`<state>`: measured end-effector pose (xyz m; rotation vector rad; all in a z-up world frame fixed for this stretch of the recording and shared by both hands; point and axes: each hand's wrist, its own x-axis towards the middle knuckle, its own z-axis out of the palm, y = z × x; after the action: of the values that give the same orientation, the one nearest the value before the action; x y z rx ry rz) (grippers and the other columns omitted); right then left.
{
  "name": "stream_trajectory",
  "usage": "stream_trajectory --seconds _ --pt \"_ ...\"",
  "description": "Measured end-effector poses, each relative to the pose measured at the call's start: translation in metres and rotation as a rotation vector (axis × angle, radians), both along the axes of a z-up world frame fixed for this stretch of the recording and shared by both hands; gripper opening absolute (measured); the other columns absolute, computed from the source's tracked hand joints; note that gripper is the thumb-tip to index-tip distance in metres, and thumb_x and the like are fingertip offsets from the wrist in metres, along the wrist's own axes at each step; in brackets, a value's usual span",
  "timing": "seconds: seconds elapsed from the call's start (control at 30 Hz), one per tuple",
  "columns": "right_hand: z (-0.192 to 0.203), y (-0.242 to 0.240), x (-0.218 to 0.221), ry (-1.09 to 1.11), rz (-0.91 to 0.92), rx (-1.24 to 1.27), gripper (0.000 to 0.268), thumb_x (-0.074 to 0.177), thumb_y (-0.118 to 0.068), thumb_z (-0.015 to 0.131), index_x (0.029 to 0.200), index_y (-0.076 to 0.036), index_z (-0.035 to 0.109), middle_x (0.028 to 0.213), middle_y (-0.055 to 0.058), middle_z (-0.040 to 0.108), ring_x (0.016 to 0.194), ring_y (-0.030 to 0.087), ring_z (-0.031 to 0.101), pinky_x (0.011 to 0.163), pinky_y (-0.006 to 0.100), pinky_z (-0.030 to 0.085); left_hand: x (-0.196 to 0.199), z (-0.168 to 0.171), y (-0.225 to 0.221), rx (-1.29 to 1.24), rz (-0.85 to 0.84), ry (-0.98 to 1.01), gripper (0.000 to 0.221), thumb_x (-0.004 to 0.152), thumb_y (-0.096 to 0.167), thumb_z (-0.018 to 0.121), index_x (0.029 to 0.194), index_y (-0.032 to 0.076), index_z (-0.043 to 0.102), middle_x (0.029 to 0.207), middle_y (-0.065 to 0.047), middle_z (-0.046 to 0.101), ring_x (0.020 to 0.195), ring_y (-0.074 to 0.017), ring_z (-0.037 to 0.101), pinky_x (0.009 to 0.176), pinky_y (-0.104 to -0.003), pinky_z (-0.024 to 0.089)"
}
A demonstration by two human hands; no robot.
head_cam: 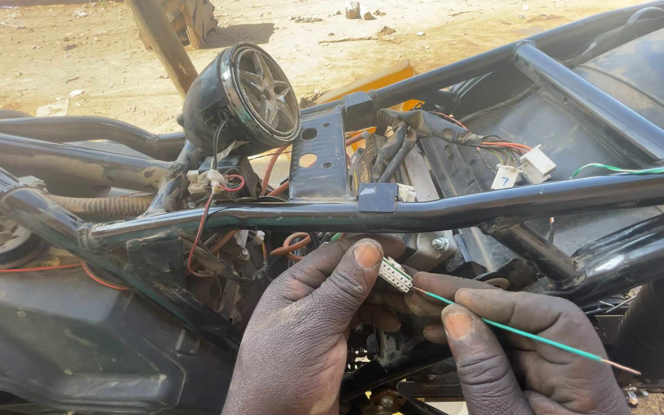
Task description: Repairing the electrical wiring and connectors on a motorcycle frame
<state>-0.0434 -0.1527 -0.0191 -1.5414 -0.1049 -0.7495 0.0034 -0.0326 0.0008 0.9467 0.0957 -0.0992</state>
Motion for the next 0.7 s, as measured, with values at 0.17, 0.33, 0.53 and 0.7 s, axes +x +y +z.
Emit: stream_trajectory --seconds 0.17,0.33,0.53,0.7 --pt "-0.0028 -0.0028 0.0018 -0.011 -0.004 -0.09 0.016 0.09 -0.005 0.06 0.105 0.002 0.058 0.109 0.02 0.084 0.1 0.023 0.085 0.089 0.029 0.068 0.0006 0.0014 -0.0016 -0.011 -0.008 -0.029 0.031 0.089 0.014 0.069 0.108 -0.008 0.082 0.091 -0.021 0.08 0.076 -0.0281 0.072 0.068 -0.039 0.058" --pt "0.0002 0.0038 -0.0011 0.012 -0.058 -0.037 0.016 0.09 -0.002 0.06 0.105 0.002 0.058 0.108 0.021 0.084 0.094 0.022 0.085 0.086 0.027 0.067 0.0005 0.0007 -0.0027 -0.1 -0.022 -0.036 0.03 0.088 0.009 0.067 0.107 -0.011 0.078 0.096 -0.026 0.08 0.086 -0.0349 0.075 0.081 -0.045 0.062" --pt "-0.0019 -0.0013 -0.0004 -0.019 -0.03 -0.104 0.019 0.089 -0.005 0.06 0.106 0.003 0.059 0.112 0.019 0.083 0.098 0.021 0.083 0.085 0.027 0.067 0.0016 -0.0032 0.0004 0.071 -0.004 -0.051 0.034 0.088 0.018 0.071 0.107 -0.006 0.084 0.083 -0.016 0.078 0.064 -0.0213 0.065 0.055 -0.032 0.053" --pt "0.0 0.0002 -0.0017 -0.026 -0.065 -0.163 0.018 0.089 -0.006 0.061 0.105 0.002 0.06 0.111 0.017 0.082 0.1 0.02 0.082 0.085 0.025 0.065 0.0009 -0.0028 -0.0005 0.048 0.004 -0.064 0.032 0.087 0.017 0.071 0.106 -0.006 0.083 0.087 -0.016 0.079 0.07 -0.0224 0.067 0.06 -0.034 0.054"
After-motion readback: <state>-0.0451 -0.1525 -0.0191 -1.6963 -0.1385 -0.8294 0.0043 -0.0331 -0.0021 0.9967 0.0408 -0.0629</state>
